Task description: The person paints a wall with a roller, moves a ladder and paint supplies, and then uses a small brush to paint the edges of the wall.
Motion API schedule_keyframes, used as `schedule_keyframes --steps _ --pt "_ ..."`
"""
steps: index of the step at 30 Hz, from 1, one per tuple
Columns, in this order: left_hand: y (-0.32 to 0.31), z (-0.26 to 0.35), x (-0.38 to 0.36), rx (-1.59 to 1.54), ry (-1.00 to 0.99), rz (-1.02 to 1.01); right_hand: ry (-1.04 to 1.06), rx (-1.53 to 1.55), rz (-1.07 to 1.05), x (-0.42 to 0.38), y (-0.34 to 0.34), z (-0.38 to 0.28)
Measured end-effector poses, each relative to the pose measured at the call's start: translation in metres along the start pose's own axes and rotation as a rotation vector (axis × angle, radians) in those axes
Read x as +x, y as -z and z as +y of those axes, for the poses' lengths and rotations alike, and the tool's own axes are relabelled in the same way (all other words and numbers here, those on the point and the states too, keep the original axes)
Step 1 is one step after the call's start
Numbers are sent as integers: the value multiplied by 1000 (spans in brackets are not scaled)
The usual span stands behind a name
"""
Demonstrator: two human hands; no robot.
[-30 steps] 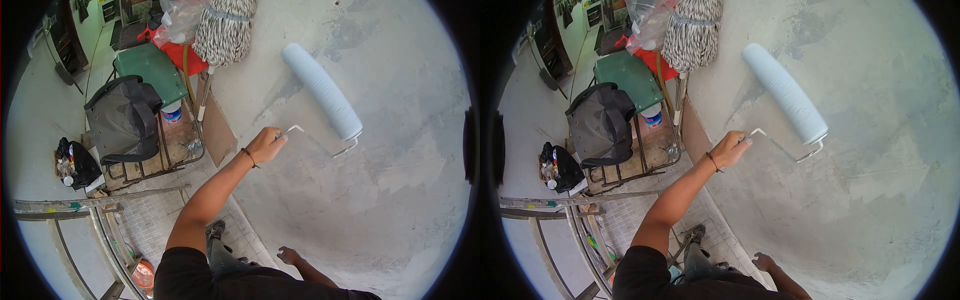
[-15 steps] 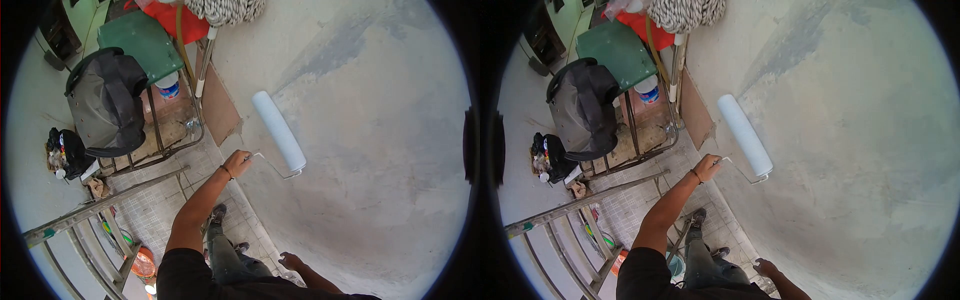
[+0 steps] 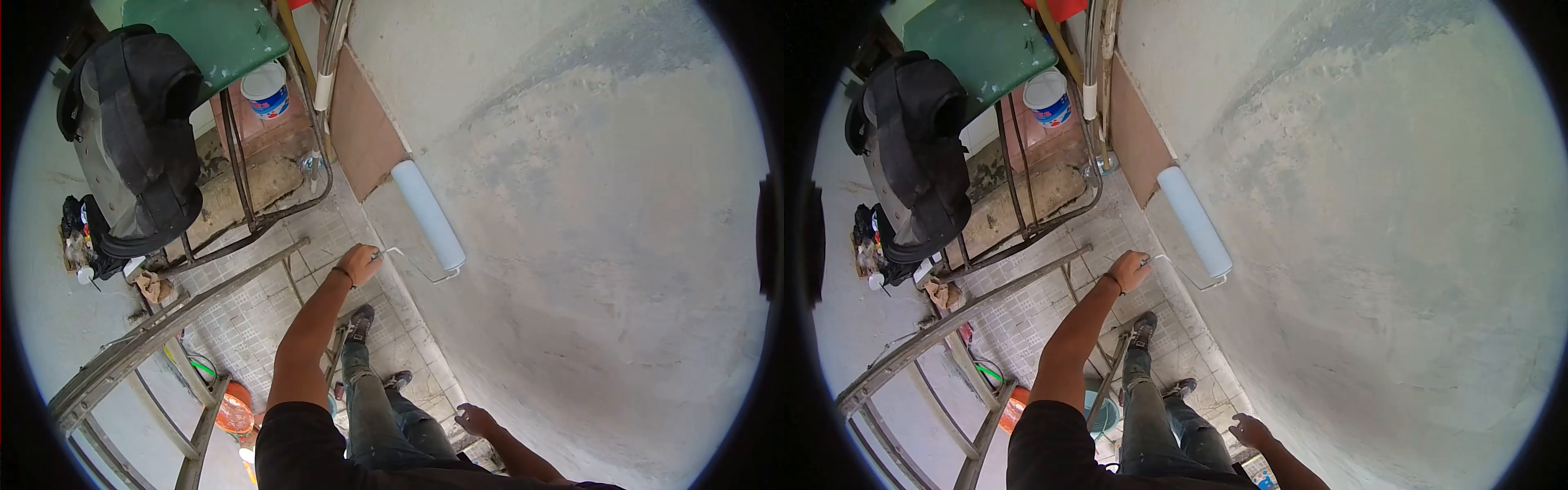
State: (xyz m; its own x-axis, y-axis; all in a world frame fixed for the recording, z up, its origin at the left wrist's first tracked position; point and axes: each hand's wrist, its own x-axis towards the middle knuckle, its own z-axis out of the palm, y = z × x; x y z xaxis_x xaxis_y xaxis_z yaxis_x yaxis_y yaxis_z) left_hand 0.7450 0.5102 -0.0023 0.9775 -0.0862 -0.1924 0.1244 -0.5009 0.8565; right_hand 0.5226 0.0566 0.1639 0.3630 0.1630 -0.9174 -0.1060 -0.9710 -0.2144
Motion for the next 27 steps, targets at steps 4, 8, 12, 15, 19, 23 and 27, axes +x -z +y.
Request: schedule_keyframes --steps 4,8,12,15,19,23,27 --pt "-8 -27 -5 28 36 -14 19 -6 -2 9 1 2" --pt "-9 -45 -11 68 168 -73 -5 22 3 14 4 -3" --pt "-3 -45 -20 184 146 -45 25 49 29 15 3 -8" --pt "1 -38 -22 209 141 -18 19 59 13 16 2 -7" --pt "5 -13 -16 167 26 109 28 53 16 22 -4 1" --pt "2 5 0 7 40 64 43 38 25 25 2 -5" --pt "-11 -26 -10 120 66 27 45 43 21 23 14 -16"
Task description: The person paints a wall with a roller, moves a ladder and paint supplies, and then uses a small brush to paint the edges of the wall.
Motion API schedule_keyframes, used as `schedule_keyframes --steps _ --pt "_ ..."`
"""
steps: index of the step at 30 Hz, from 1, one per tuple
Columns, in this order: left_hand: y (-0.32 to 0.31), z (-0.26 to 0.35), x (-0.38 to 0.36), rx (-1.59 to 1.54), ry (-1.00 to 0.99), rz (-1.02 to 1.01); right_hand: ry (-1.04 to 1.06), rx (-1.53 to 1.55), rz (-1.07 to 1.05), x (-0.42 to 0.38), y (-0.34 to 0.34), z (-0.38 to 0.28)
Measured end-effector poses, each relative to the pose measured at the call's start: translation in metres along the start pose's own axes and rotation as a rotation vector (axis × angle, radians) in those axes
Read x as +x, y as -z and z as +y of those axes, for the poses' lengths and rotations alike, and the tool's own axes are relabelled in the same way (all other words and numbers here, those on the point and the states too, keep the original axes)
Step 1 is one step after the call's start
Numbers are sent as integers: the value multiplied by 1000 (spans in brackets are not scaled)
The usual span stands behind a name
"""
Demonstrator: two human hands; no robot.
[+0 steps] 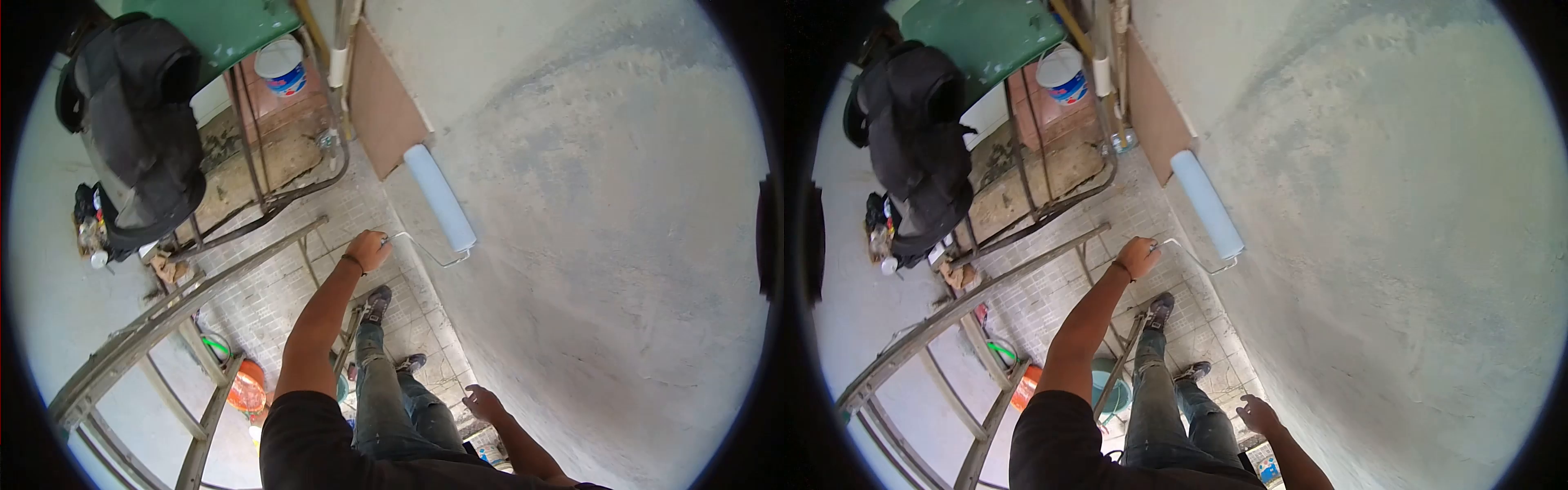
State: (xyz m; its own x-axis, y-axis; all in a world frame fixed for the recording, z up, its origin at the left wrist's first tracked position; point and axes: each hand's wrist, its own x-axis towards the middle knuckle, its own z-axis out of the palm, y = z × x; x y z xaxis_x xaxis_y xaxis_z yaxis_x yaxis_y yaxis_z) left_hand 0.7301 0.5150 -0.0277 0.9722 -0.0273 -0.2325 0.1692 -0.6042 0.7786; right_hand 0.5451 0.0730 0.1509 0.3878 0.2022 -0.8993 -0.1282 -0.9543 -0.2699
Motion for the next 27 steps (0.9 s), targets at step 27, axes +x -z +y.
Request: schedule_keyframes --steps 27 --pt "-95 239 -285 -49 557 -15 22 574 -237 27 1 -162"
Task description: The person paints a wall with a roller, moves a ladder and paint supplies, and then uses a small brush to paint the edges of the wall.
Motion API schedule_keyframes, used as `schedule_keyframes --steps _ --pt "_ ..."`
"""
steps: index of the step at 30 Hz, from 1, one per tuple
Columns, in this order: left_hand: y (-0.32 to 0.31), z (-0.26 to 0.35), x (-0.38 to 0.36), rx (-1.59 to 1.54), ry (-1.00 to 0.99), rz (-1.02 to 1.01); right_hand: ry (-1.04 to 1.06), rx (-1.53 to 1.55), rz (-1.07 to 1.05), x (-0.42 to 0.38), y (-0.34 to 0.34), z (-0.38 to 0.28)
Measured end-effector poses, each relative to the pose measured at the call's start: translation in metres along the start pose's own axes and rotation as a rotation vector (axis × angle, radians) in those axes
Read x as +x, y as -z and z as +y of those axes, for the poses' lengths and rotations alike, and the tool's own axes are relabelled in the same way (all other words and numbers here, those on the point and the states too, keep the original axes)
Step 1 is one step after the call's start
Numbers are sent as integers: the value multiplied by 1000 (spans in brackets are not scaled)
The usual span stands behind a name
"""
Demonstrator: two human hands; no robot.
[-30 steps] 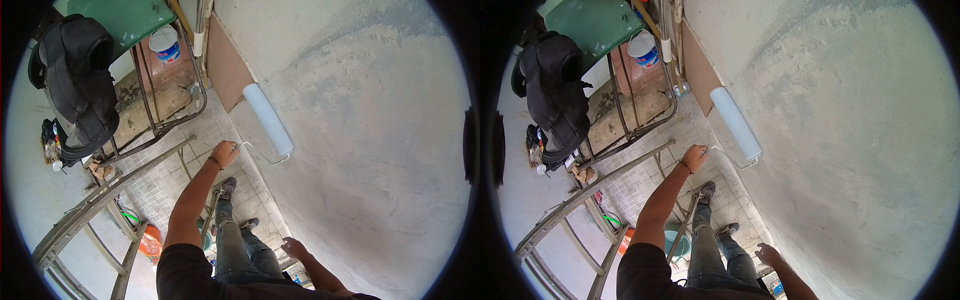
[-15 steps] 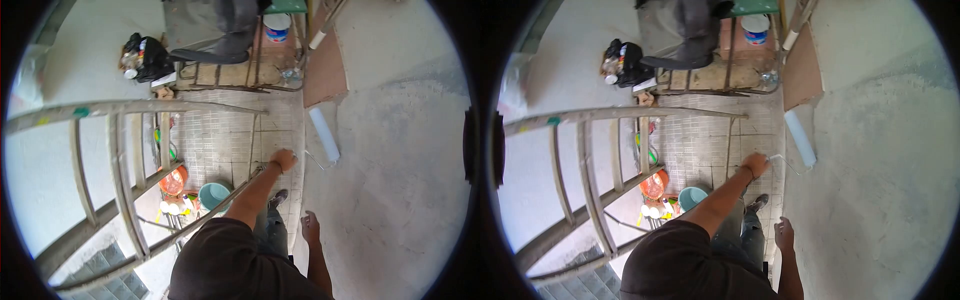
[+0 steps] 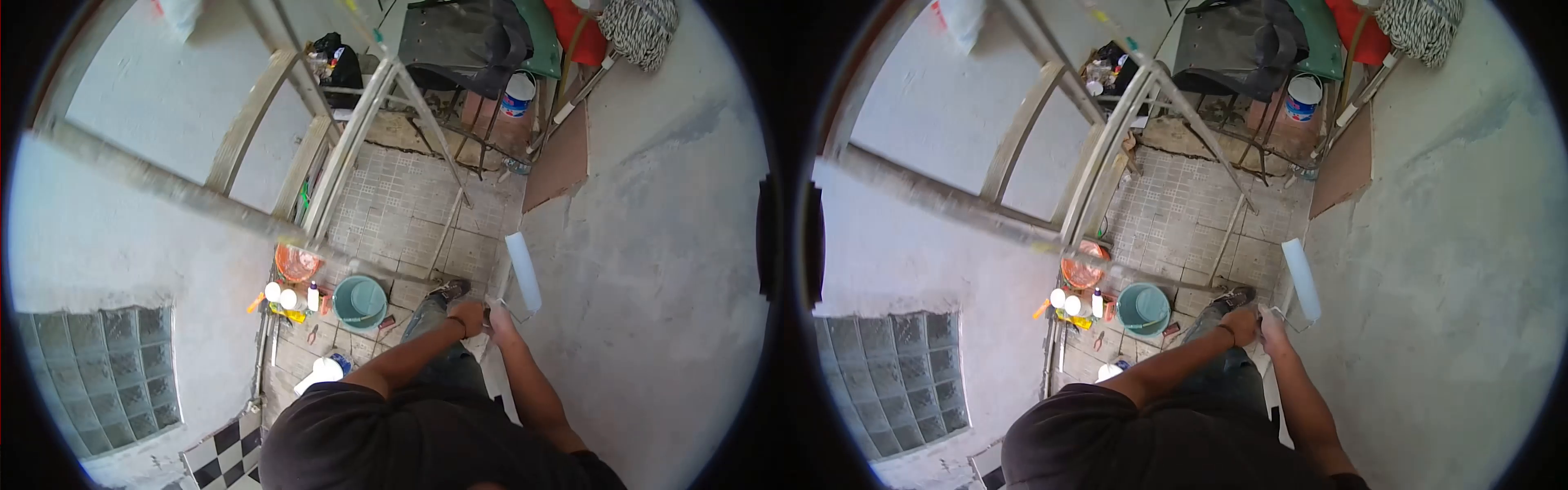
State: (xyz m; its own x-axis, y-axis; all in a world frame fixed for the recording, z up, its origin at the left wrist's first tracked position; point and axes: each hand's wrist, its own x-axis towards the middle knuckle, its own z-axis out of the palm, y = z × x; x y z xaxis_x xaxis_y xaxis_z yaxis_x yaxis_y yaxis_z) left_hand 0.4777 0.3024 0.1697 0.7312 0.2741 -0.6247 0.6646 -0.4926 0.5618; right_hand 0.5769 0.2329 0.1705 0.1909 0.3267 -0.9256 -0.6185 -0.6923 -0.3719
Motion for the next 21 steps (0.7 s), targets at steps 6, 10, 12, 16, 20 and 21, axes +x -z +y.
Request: schedule_keyframes --steps 6,10,12,16,20,21 --pt "6 23 -62 -31 31 208 142 644 -160 -11 -25 28" --pt "5 14 -84 -56 -171 367 176 608 -31 -41 -32 9" --pt "23 7 -102 -178 -504 625 190 566 -113 -29 -22 7" --pt "84 -6 -167 -431 -464 443 108 324 -26 -32 -8 -17" --pt "143 -10 -243 -515 -450 946 299 440 -30 -46 -18 -22" --pt "153 -13 -256 -551 -421 1145 314 446 -33 -49 -24 -25"
